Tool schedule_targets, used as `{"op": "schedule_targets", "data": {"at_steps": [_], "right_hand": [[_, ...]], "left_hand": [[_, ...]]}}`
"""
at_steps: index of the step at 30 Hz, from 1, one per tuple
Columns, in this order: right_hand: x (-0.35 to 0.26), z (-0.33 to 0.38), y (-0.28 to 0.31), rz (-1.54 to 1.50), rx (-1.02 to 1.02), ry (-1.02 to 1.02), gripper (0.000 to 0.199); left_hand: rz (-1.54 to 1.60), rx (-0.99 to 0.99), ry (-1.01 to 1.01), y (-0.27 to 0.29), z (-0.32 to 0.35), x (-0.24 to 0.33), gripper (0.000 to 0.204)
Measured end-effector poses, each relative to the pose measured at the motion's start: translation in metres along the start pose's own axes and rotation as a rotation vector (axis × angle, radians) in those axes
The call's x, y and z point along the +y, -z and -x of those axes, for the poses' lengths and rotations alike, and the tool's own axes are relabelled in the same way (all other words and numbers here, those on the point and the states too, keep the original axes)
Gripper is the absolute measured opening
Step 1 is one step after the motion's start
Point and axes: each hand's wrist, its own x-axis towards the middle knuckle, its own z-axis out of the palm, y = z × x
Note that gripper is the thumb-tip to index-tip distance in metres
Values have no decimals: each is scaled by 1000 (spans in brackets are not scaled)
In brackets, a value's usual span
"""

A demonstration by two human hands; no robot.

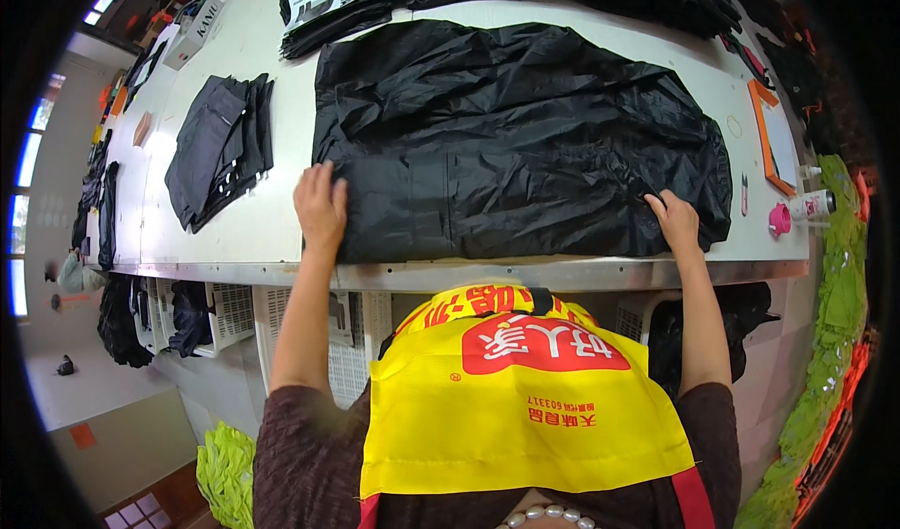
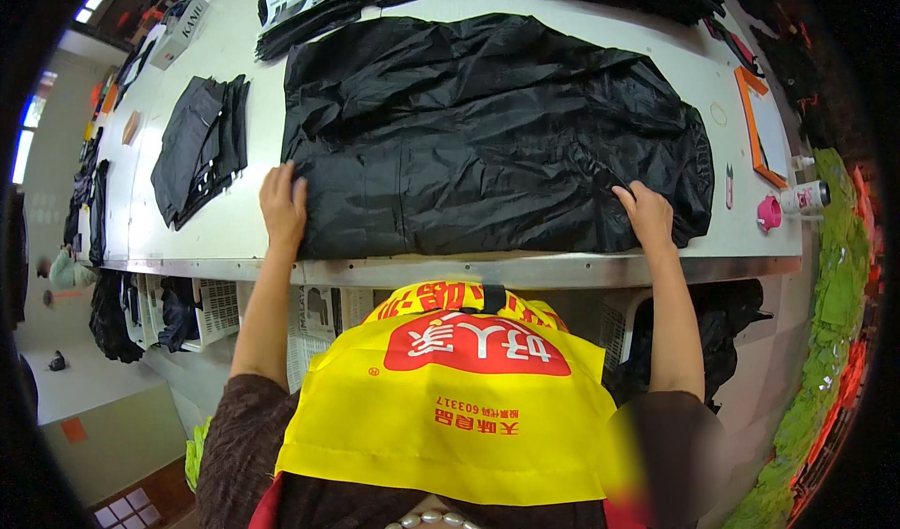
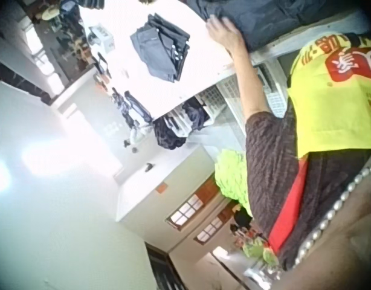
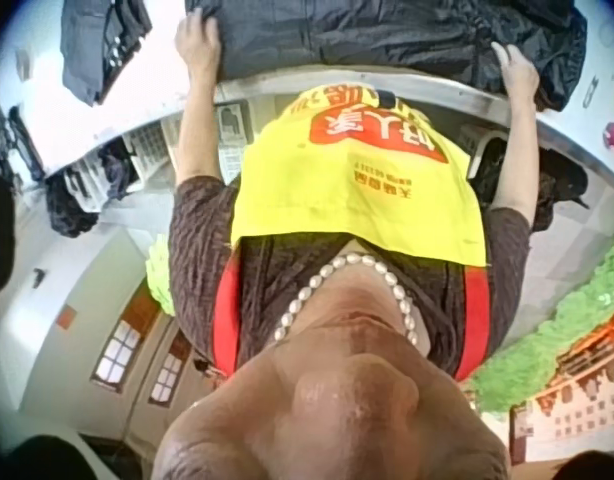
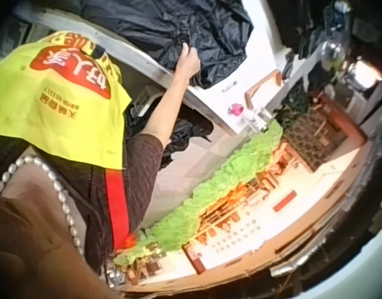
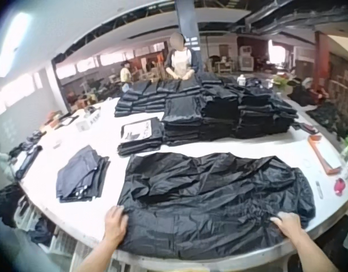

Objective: The person folds a black jacket on a white table. They smooth the fabric, fold the sleeves inward, fold the jacket in half, and then fold it again into a compact rectangle.

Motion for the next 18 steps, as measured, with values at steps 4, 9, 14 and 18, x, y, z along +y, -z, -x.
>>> {"op": "schedule_targets", "data": {"at_steps": [4, 9, 14, 18], "right_hand": [[-1, 3, -7, 35, 362, 228, 30], [35, 15, -48, 233, -1, -24, 56], [36, 29, -40, 196, 17, -18, 55], [39, 31, -39, 154, 34, 11, 53]], "left_hand": [[-85, -312, 99, -17, 40, 0, 46], [-138, -401, 121, -33, 56, 1, 50], [-113, -406, 138, -14, 65, 14, 52], [-46, -400, 161, -11, 62, 15, 52]]}}
